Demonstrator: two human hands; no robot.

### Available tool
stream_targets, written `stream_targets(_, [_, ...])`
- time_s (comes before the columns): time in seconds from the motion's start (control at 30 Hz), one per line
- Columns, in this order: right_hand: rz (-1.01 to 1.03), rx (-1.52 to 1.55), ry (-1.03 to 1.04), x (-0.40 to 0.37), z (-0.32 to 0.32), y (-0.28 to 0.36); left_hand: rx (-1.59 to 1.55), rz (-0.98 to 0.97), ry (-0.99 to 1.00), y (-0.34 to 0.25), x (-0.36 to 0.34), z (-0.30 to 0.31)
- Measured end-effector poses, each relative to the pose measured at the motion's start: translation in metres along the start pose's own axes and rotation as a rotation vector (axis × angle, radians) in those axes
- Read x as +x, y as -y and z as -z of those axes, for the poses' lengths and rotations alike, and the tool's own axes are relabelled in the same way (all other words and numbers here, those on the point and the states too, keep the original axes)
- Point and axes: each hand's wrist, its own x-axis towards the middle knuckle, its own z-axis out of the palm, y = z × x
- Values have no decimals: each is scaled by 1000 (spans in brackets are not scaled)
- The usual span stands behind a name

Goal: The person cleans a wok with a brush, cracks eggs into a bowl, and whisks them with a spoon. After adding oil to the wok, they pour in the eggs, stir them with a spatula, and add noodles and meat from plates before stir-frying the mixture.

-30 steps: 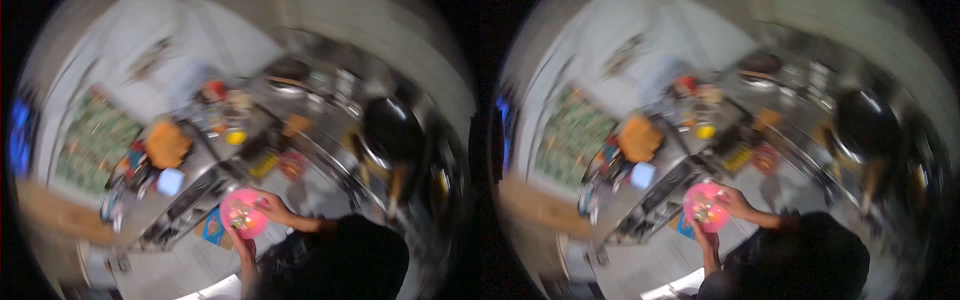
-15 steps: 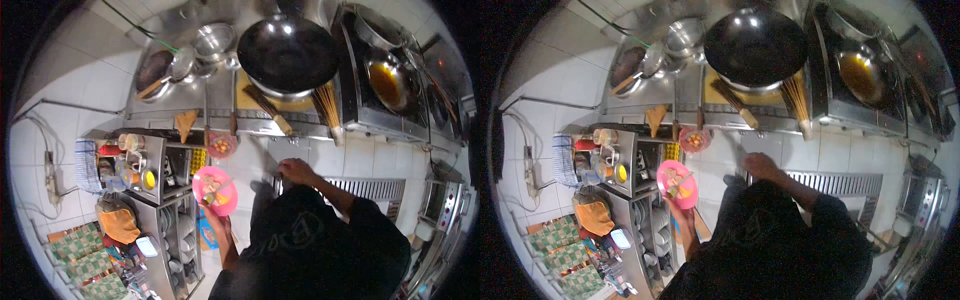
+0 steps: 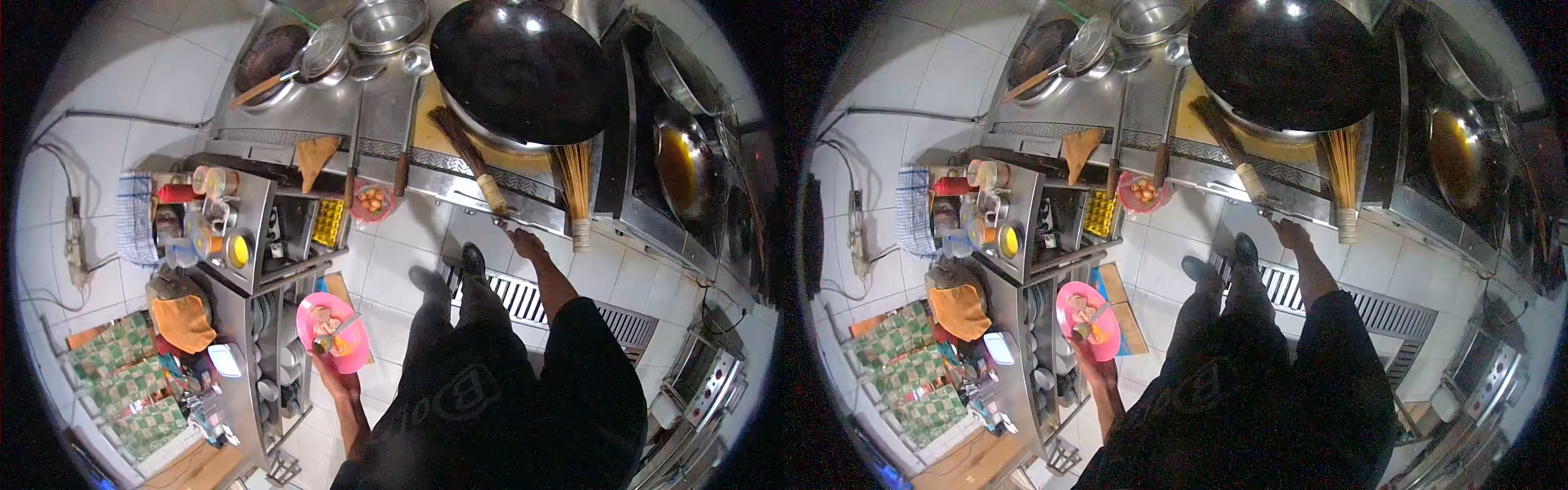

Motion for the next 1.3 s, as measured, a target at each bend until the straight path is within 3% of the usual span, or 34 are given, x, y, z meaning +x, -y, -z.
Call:
stream_targets(0.13, [-195, 113, -32, -1, 8, 4, -11, -28, -60, 16, -6, 13])
stream_targets(0.23, [-164, 80, -188, -20, 34, 22, -21, -48, -52, 23, -11, 14])
stream_targets(0.27, [-234, 212, -125, -28, 50, 31, -17, -65, -49, 24, -12, 12])
stream_targets(0.37, [-168, 177, -32, -43, 76, 44, -39, -72, -11, 23, -15, 6])
stream_targets(0.5, [-276, 203, -136, -31, 63, 42, -66, -85, -100, 34, -13, 23])
stream_targets(0.57, [-212, 96, -21, -6, 44, 17, -126, -79, -31, 43, -10, 39])
stream_targets(0.63, [-136, 111, -163, -8, 38, 15, -130, -101, -70, 36, -16, 27])
stream_targets(0.77, [-57, 139, -143, -21, 53, 30, -127, -119, -63, 33, -23, 14])
stream_targets(0.83, [-183, 105, -185, -12, 45, 25, -132, -149, -51, 31, -25, 8])
stream_targets(0.87, [-9, 83, -204, -17, 45, 20, -134, -150, -51, 31, -27, 7])
stream_targets(0.9, [-3, 77, -206, -15, 42, 17, -137, -151, -52, 32, -28, 7])
stream_targets(0.97, [-36, -67, -110, -7, 36, 16, -147, -148, -60, 40, -24, 20])
stream_targets(1.0, [-200, 32, 6, -5, 41, 21, -154, -141, -69, 41, -27, 20])
stream_targets(1.1, [-121, -7, 121, -17, 54, 30, -192, -103, -158, 44, -36, 20])
stream_targets(1.17, [14, -193, -30, -22, 37, 12, -223, -150, -159, 60, -41, 39])
stream_targets(1.2, [-56, -146, -27, -28, 39, 19, -81, -150, -238, 72, -41, 54])
stream_targets(1.27, [-171, -92, -33, -44, 43, 24, 296, -105, -629, 115, -50, 99])
stream_targets(1.3, [-175, -262, -88, -54, 46, 33, 44, -100, -534, 97, -65, 78])
